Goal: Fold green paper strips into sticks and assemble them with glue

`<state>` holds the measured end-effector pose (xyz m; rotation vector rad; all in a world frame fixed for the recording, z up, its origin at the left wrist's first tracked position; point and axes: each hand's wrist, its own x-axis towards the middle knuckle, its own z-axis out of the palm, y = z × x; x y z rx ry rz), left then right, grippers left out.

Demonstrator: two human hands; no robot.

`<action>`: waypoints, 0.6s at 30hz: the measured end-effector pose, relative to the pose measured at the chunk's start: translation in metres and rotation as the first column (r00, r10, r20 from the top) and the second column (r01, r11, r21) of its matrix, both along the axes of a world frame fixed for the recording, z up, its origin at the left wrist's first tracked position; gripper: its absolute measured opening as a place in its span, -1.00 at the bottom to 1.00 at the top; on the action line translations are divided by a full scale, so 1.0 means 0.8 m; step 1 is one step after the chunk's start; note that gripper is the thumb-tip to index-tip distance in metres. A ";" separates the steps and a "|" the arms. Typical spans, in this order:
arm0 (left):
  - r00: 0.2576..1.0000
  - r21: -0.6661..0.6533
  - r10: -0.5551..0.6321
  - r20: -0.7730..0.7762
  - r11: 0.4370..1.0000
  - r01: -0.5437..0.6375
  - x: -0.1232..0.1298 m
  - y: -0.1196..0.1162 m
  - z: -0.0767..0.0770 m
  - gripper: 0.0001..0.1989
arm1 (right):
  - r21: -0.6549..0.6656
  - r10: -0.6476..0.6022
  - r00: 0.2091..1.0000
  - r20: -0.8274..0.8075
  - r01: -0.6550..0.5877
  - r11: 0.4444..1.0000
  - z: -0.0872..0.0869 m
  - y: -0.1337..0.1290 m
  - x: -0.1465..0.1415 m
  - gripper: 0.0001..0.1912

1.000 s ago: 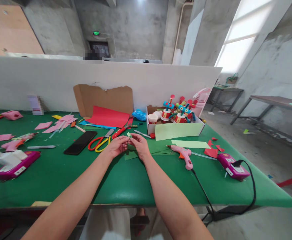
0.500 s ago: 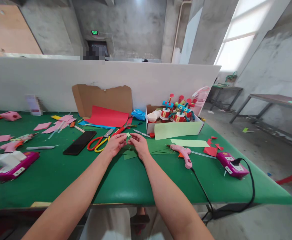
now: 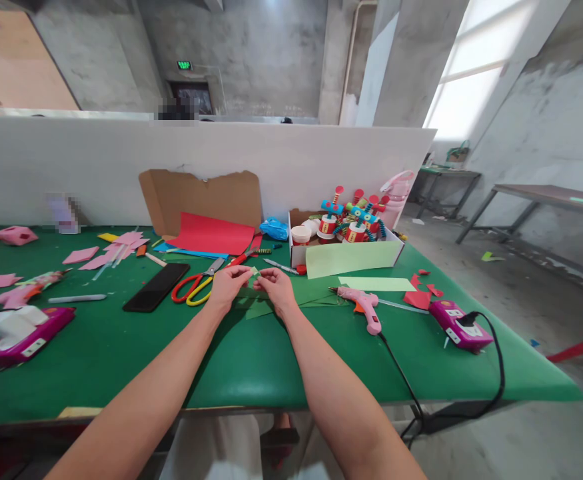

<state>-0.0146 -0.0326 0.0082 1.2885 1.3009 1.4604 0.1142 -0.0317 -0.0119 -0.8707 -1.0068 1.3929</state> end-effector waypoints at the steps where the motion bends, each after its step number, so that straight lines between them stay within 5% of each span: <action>1: 1.000 0.020 0.003 -0.030 1.000 -0.003 0.000 0.000 0.000 -0.94 | -0.004 -0.001 1.000 0.000 0.001 1.000 0.000 0.000 0.000 -0.67; 8: 0.980 0.141 -0.010 -0.199 0.989 0.038 0.000 -0.007 0.008 -0.93 | -0.022 -0.009 1.000 -0.022 0.009 1.000 0.002 -0.001 0.002 -0.71; 18: 0.977 0.150 -0.047 -0.206 0.986 0.079 0.003 -0.012 0.011 -0.90 | -0.015 0.004 0.999 -0.049 -0.004 1.000 -0.002 0.001 0.002 -0.74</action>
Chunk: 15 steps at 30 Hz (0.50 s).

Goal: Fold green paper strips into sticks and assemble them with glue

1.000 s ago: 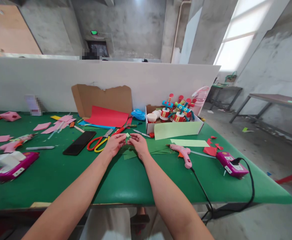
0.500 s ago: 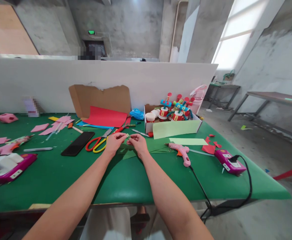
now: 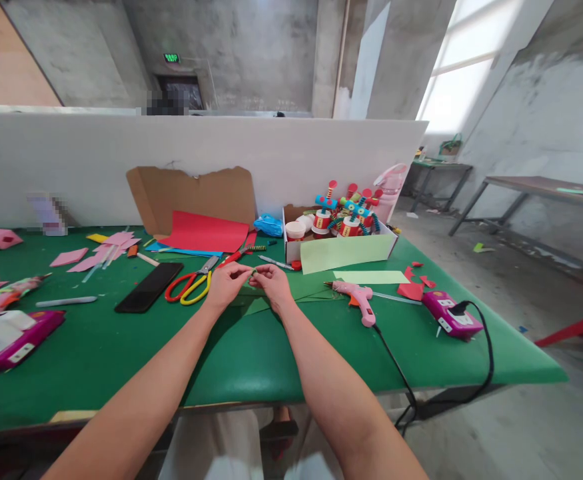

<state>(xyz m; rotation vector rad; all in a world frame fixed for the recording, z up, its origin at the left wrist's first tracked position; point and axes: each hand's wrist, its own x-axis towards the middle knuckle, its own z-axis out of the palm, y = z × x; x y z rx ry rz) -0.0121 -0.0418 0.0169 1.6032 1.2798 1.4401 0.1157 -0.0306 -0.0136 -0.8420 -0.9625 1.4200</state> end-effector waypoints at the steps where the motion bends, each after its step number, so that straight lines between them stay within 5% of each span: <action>1: 1.000 -0.004 -0.001 0.001 1.000 0.001 0.000 0.000 0.000 -0.89 | -0.001 -0.003 1.000 -0.001 0.003 1.000 0.000 0.000 0.000 -0.74; 15: 0.992 0.066 -0.008 -0.125 0.998 0.016 -0.001 0.000 -0.003 -0.88 | -0.094 0.010 0.999 -0.054 -0.015 0.995 0.011 -0.002 0.002 -0.86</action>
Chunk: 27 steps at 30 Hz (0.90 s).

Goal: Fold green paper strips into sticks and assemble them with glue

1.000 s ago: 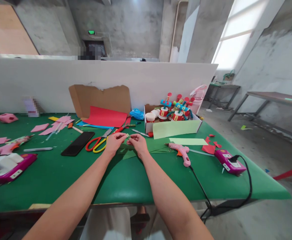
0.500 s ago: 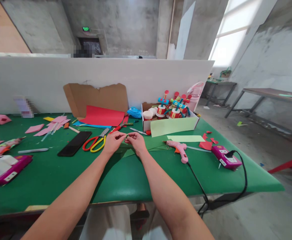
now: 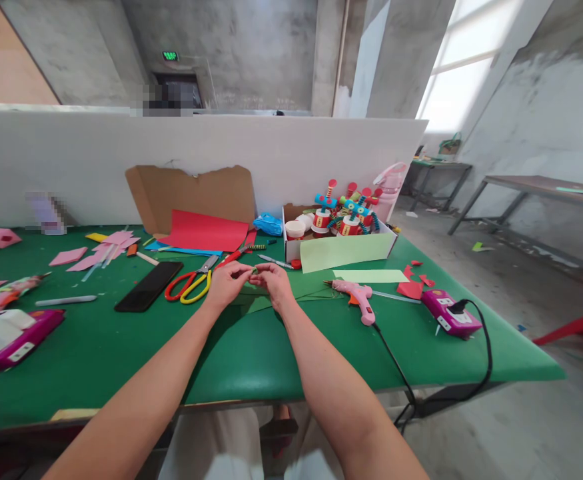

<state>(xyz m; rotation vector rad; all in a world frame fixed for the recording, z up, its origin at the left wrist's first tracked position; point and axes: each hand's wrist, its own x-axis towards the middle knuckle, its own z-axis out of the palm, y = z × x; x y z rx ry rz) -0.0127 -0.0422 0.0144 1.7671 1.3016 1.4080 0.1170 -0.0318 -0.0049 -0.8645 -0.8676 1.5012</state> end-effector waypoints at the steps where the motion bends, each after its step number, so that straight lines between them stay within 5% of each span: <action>1: 1.000 0.018 -0.003 -0.020 1.000 0.003 0.000 0.000 -0.001 -0.88 | -0.013 0.000 1.000 -0.009 0.000 1.000 0.001 0.000 0.000 -0.88; 7: 0.981 0.178 -0.013 -0.193 0.983 0.048 -0.002 0.004 -0.009 -0.79 | -0.006 -0.022 0.999 -0.031 0.022 1.000 0.004 -0.001 0.003 -0.95; 13: 0.962 0.278 0.009 -0.273 0.958 0.070 -0.005 0.010 -0.018 -0.74 | 0.053 -0.028 1.000 -0.004 0.028 0.998 0.000 -0.002 0.001 -0.77; 19: 0.997 0.101 -0.069 -0.023 0.992 0.071 -0.007 0.016 -0.019 -0.78 | 0.076 -0.027 0.999 -0.040 0.030 0.997 0.002 -0.002 0.006 -0.67; 23: 0.980 -0.080 0.003 0.198 0.997 0.013 -0.009 0.018 -0.018 -0.76 | 0.082 -0.050 0.996 -0.077 0.057 0.995 0.008 -0.002 0.007 -0.66; 27: 0.990 -0.126 -0.015 0.141 0.991 0.033 -0.006 0.015 -0.014 -0.74 | 0.079 -0.099 0.991 -0.094 0.107 0.991 0.011 -0.004 0.006 -0.67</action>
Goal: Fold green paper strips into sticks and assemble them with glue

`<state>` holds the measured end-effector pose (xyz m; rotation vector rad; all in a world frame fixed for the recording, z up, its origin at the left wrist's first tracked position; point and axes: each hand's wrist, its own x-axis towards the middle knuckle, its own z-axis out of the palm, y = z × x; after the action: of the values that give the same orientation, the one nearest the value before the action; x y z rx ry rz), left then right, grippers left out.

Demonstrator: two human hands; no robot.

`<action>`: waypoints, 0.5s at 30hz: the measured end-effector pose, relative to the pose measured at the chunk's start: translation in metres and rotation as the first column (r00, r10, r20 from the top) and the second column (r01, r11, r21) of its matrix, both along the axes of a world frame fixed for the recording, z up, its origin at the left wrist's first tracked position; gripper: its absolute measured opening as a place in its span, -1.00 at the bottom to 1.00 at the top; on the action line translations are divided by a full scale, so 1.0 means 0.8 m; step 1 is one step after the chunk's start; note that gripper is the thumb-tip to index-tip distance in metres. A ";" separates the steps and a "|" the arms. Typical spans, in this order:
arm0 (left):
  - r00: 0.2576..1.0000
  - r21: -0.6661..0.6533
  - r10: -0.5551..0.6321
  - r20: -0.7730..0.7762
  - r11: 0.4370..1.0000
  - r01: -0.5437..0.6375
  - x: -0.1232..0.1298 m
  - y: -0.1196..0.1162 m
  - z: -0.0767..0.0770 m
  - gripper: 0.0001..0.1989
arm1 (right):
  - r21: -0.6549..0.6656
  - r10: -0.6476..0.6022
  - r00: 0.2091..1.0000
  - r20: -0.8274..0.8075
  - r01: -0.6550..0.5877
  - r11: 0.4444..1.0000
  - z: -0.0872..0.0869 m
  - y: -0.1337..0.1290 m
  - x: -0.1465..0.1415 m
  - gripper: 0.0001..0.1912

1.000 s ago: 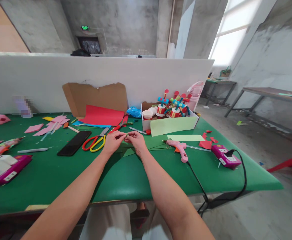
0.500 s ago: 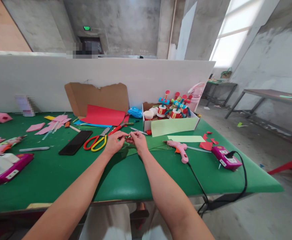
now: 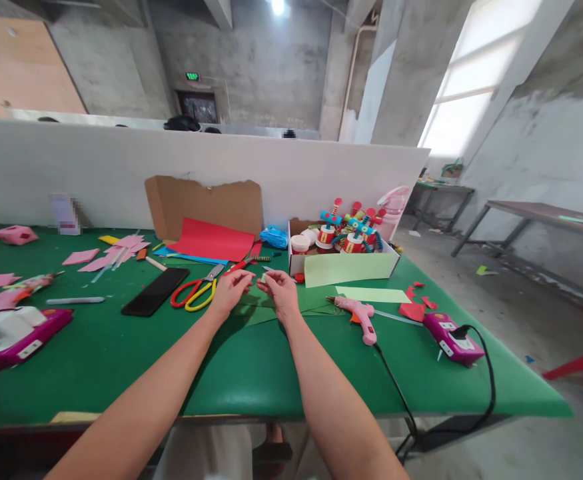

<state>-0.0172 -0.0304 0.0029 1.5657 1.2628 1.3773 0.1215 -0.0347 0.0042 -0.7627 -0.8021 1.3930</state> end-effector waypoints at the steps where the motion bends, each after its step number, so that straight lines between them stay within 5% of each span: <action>1: 0.999 0.012 -0.023 -0.039 1.000 0.023 0.001 -0.001 0.001 -0.74 | 0.005 -0.007 1.000 -0.002 0.007 1.000 0.000 0.000 0.000 -0.67; 11: 0.988 0.002 -0.106 -0.108 0.994 0.107 0.010 -0.004 0.002 -0.70 | 0.130 -0.053 0.985 0.167 0.031 0.991 -0.006 0.003 0.001 -0.66; 15: 0.993 -0.031 -0.117 -0.021 0.993 0.116 0.009 -0.004 0.001 -0.70 | 0.127 -0.025 0.982 0.189 0.001 0.992 -0.005 0.002 0.001 -0.65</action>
<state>-0.0104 -0.0332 0.0039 1.6129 1.1805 1.2654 0.1225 -0.0328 0.0002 -0.8087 -1.0226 1.2571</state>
